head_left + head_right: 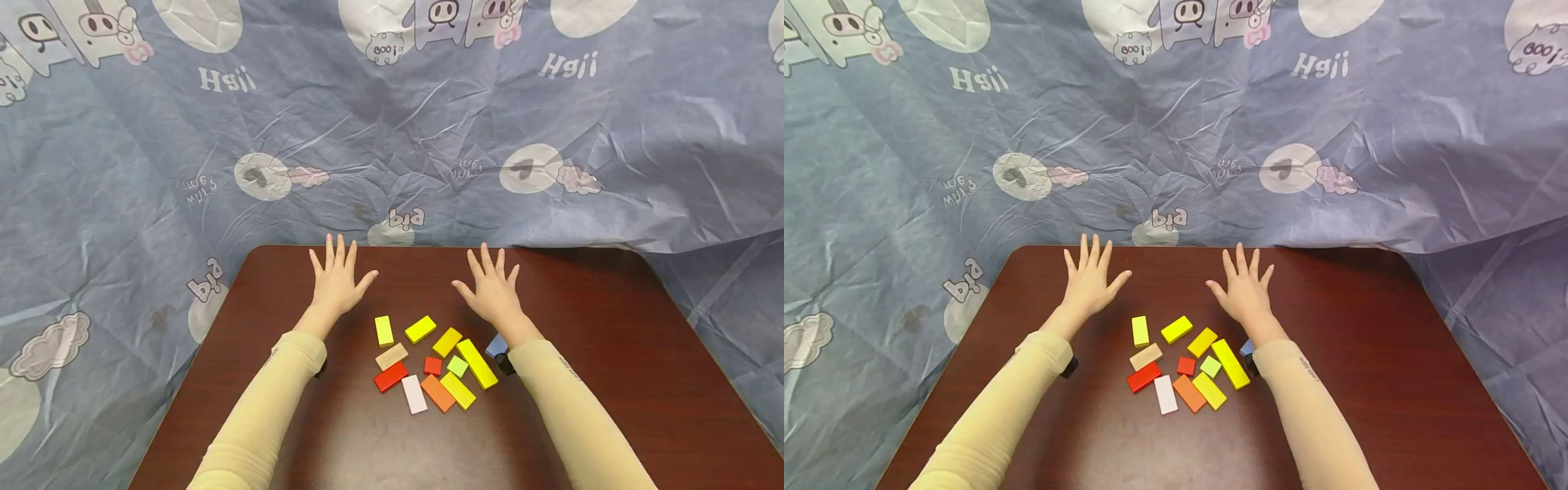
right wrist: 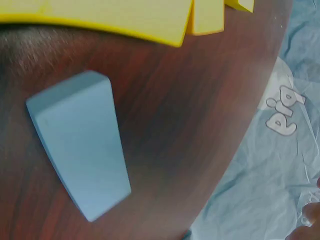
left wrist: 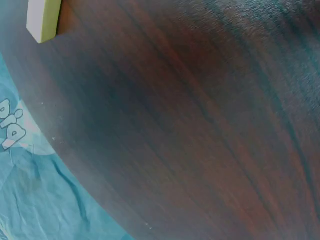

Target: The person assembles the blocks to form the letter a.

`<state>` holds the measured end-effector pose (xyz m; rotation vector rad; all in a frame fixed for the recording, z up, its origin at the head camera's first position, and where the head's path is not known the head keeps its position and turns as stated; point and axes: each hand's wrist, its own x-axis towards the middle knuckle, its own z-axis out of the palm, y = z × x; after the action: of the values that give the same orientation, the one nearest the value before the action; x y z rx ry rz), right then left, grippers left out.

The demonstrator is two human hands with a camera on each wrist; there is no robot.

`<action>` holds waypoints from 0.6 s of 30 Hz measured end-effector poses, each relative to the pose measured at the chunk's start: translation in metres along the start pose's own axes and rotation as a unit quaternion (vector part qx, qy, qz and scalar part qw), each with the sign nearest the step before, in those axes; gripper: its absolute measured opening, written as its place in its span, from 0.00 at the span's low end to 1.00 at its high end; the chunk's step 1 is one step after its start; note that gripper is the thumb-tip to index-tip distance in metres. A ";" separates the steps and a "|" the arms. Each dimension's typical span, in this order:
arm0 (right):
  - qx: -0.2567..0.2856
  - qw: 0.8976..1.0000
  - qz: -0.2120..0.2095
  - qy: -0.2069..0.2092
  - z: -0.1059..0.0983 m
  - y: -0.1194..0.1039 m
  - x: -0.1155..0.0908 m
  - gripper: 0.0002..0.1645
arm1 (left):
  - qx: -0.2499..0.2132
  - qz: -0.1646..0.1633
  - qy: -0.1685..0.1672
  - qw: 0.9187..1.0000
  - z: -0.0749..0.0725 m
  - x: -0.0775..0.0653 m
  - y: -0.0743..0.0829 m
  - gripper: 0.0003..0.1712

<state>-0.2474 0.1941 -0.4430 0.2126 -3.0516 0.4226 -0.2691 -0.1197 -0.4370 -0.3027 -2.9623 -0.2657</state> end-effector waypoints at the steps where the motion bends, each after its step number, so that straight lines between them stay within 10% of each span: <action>1: -0.001 1.000 -0.002 -0.002 0.002 -0.001 -0.001 0.48 | 0.002 0.001 0.001 1.000 0.001 -0.001 0.000 0.49; 18: 0.032 0.999 -0.038 -0.009 0.026 -0.016 -0.016 0.47 | 0.005 0.000 0.015 1.000 0.028 -0.015 0.002 0.47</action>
<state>-0.2304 0.1736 -0.4651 0.3350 -3.0376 0.5175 -0.2578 -0.1156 -0.4667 -0.2952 -2.9336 -0.2519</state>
